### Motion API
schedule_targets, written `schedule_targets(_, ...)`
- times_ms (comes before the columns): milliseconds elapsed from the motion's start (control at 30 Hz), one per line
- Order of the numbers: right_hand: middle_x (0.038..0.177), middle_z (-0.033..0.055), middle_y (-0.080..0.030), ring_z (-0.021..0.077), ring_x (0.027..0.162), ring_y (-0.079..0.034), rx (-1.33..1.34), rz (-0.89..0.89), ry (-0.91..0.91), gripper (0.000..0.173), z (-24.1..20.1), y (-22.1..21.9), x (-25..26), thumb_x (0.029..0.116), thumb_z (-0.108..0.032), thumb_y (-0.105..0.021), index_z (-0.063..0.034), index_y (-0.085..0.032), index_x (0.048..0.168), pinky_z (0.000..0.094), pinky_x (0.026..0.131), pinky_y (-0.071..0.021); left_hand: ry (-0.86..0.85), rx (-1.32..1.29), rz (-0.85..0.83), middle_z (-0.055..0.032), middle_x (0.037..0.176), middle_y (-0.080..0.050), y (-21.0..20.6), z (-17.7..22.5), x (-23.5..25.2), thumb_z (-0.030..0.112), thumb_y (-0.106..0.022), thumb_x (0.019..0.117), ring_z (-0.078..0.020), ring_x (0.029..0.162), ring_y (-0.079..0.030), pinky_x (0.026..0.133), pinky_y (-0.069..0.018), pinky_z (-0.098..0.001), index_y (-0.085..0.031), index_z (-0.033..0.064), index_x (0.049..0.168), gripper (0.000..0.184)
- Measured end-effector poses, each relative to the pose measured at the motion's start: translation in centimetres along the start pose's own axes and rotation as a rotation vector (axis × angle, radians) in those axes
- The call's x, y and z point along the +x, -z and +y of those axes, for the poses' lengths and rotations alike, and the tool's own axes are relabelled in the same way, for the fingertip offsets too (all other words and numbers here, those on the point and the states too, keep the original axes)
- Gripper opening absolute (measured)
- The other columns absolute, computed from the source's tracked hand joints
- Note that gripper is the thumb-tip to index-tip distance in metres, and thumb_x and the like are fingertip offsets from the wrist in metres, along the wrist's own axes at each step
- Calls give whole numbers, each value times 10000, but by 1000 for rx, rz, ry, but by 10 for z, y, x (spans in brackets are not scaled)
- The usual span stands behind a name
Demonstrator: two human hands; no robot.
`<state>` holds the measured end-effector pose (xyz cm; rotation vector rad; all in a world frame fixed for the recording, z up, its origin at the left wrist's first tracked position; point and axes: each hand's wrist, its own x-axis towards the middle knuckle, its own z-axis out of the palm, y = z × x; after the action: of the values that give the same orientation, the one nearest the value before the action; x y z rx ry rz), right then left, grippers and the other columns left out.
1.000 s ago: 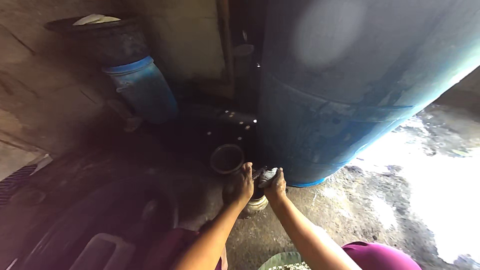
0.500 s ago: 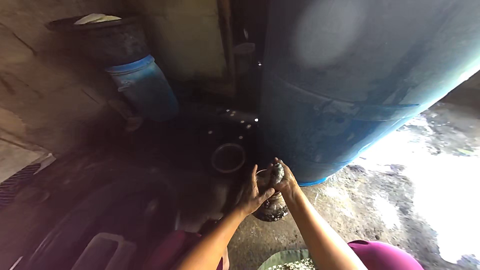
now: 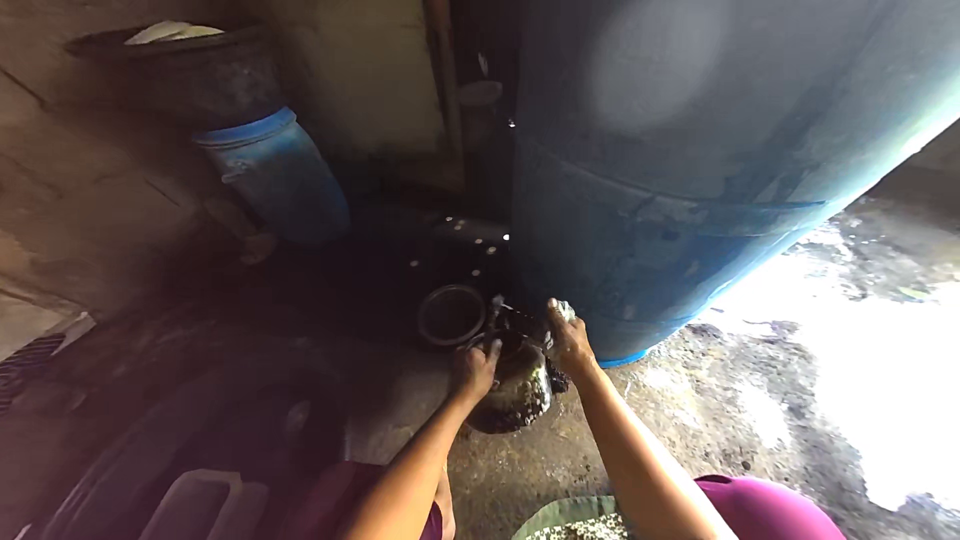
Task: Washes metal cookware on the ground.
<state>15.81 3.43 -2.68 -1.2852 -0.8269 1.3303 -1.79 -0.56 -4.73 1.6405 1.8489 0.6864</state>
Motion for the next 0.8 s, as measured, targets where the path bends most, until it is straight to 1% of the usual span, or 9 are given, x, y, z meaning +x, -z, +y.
schedule_targets(67,709,57,-596,142,610,-604,-83,-26,47,446,4,-6,-5,1126,-326,-355,6,-599,955,337,605,-555,81,-104,50,-242,991,-690,7,1,7,355,-498,1084,-346,982,-673,936,-500,-533,-670,-90,1109,478)
schedule_targets(167,1227,235,-688,327,1196,-640,-536,-136,419,447,30,-28,-38,1080,-233,-409,98,-676,1216,479,1075,-477,123,-107,92,-244,1041,-701,11,7,10,351,-481,1090,-353,1033,-678,961,-503,-532,-681,-76,1123,472)
schedule_targets(233,1260,211,-713,417,1241,-645,-820,-47,892,409,64,-43,-47,1038,-270,-477,6,-758,1151,580,1076,-482,149,-78,82,-246,1052,-704,11,11,11,350,-469,1096,-355,1048,-680,974,-504,-525,-689,-77,1095,480)
schedule_targets(300,1207,197,-740,441,1181,-677,-836,49,1088,347,78,-45,-42,995,-228,-523,-17,-783,1086,593,1021,-519,129,-38,70,-251,1025,-701,13,15,6,356,-468,1093,-367,1033,-678,965,-498,-540,-692,-85,1076,494)
schedule_targets(400,1281,242,-695,442,1243,-639,-762,39,845,376,65,-34,-26,996,-198,-501,40,-752,1142,560,1079,-488,92,-23,63,-195,843,-651,18,18,-2,374,-487,1082,-323,855,-647,843,-495,-521,-668,-75,955,500)
schedule_targets(500,1308,250,-666,353,1244,-633,-597,-82,335,439,26,-14,-11,1094,-237,-424,76,-636,1316,509,1104,-453,-58,-78,78,-78,697,-561,19,6,-5,388,-499,1045,-227,715,-578,757,-478,-465,-626,-21,795,496)
schedule_targets(600,854,54,-622,102,745,-596,-333,-164,107,362,14,7,13,1117,-219,-382,24,-648,1142,302,738,-530,-314,-32,91,-103,652,-573,22,7,-15,393,-505,1024,-238,712,-589,835,-465,-445,-631,-39,719,544)
schedule_targets(700,707,-30,-511,46,590,-501,-227,-171,12,279,9,16,18,1114,-157,-372,-18,-596,1023,230,589,-473,-528,58,130,-159,614,-617,19,9,-24,360,-498,1034,-287,669,-641,884,-482,-467,-666,-63,702,563)
schedule_targets(800,1077,201,-697,283,986,-675,-563,-2,55,310,2,3,2,1073,-138,-471,39,-644,1260,463,915,-530,-468,57,152,-188,653,-634,19,7,-20,333,-502,1041,-326,706,-647,875,-483,-490,-690,-95,768,541)
